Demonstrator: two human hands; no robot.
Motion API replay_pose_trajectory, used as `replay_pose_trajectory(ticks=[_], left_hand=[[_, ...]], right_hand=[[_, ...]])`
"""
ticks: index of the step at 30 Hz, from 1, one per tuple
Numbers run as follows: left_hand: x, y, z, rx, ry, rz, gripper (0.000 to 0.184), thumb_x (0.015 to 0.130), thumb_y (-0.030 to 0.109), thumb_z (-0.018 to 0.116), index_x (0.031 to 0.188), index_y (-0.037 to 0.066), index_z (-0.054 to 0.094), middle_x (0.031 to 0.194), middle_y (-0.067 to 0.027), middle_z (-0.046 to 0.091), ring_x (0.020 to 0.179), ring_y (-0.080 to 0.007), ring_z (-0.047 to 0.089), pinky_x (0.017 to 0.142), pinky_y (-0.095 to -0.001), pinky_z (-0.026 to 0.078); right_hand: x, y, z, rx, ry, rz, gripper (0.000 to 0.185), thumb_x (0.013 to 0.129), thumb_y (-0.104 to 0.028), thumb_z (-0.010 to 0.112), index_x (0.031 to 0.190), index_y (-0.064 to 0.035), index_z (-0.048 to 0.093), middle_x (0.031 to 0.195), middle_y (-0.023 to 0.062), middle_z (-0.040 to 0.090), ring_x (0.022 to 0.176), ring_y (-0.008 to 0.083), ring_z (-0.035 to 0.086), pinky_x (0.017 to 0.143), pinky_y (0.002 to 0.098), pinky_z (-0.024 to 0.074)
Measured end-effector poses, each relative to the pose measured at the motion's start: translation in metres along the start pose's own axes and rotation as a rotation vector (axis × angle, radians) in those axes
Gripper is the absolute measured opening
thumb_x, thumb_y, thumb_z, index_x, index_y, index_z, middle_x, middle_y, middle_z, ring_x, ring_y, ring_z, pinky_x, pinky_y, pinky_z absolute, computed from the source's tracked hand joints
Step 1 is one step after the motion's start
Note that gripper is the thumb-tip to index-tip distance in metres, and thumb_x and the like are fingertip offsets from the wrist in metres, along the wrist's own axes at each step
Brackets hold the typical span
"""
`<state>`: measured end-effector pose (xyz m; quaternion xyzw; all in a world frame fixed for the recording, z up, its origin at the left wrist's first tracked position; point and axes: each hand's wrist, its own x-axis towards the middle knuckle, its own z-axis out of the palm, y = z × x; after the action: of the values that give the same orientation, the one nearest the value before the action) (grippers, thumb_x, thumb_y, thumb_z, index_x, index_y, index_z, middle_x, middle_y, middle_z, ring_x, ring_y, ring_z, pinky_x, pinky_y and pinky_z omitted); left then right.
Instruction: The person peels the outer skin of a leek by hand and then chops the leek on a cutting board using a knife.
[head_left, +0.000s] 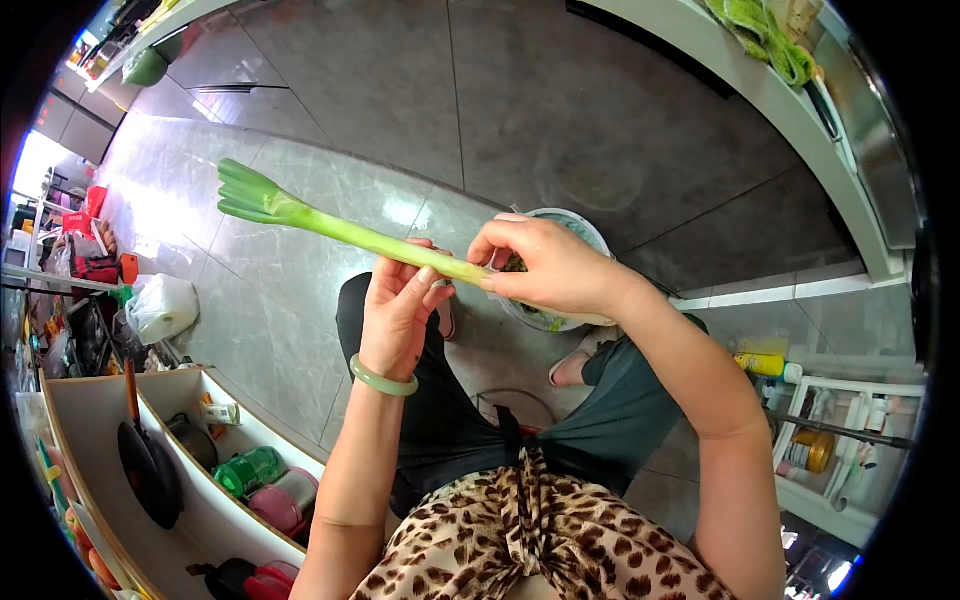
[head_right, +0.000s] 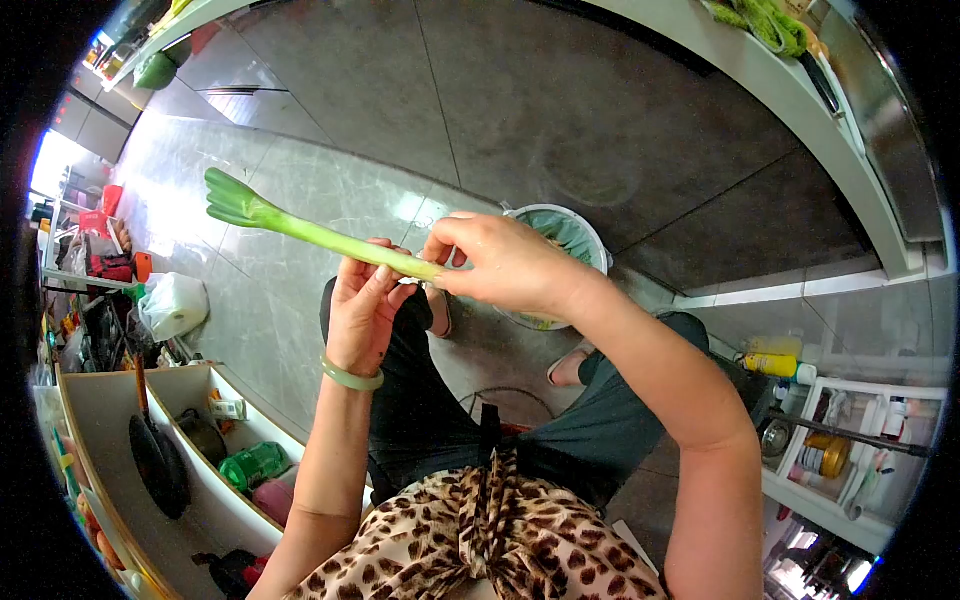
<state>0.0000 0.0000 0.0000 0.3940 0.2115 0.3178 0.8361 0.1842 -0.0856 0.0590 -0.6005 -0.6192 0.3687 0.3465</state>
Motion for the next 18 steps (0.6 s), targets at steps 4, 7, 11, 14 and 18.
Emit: replay_pose_trajectory(ticks=[4,7,11,14,18], left_hand=[[0.0,0.0,0.005,0.065,0.012,0.033,0.03,0.089,0.008,0.058,0.117,0.005,0.048,0.107,-0.0064,0.058,0.097,-0.0145,0.058,0.083,-0.0291,0.05],[-0.004,0.004,0.008,0.134,0.022,0.059,0.03,0.088,0.008,0.059,0.116,0.005,0.048,0.107,-0.0069,0.059,0.097,-0.0147,0.058,0.083,-0.0289,0.049],[-0.006,0.003,0.012,0.166,0.025,0.079,0.03,0.088,0.008,0.06,0.115,0.004,0.049,0.106,-0.0074,0.06,0.097,-0.0153,0.058,0.085,-0.0288,0.048],[-0.008,0.004,0.01,0.189,0.031,0.083,0.03,0.087,0.008,0.06,0.115,0.004,0.049,0.106,-0.0076,0.06,0.097,-0.0153,0.058,0.085,-0.0286,0.048],[-0.01,0.004,0.012,0.208,0.03,0.088,0.03,0.087,0.008,0.061,0.114,0.004,0.049,0.105,-0.0076,0.06,0.097,-0.0154,0.058,0.084,-0.0286,0.048]], right_hand=[[0.003,-0.003,0.003,-0.23,0.096,0.001,0.017,0.076,-0.014,0.067,0.084,-0.0023,0.057,0.081,0.0089,0.06,0.077,0.0198,0.058,0.068,0.0317,0.0472],[0.002,-0.006,0.004,-0.236,0.1,0.009,0.018,0.075,-0.014,0.068,0.082,-0.0021,0.057,0.08,0.009,0.06,0.075,0.0198,0.059,0.067,0.0318,0.0474],[0.001,-0.006,0.003,-0.217,0.08,0.046,0.018,0.074,-0.013,0.069,0.08,-0.0021,0.057,0.08,0.0091,0.06,0.073,0.0197,0.06,0.065,0.0316,0.0476],[0.0,-0.006,0.005,-0.198,0.059,0.077,0.017,0.074,-0.012,0.069,0.079,-0.002,0.057,0.081,0.0089,0.06,0.073,0.0191,0.06,0.064,0.0312,0.0477],[-0.001,0.0,0.006,-0.189,0.04,0.047,0.016,0.074,-0.012,0.068,0.078,-0.0018,0.057,0.081,0.0086,0.06,0.073,0.0186,0.06,0.064,0.031,0.0475]])
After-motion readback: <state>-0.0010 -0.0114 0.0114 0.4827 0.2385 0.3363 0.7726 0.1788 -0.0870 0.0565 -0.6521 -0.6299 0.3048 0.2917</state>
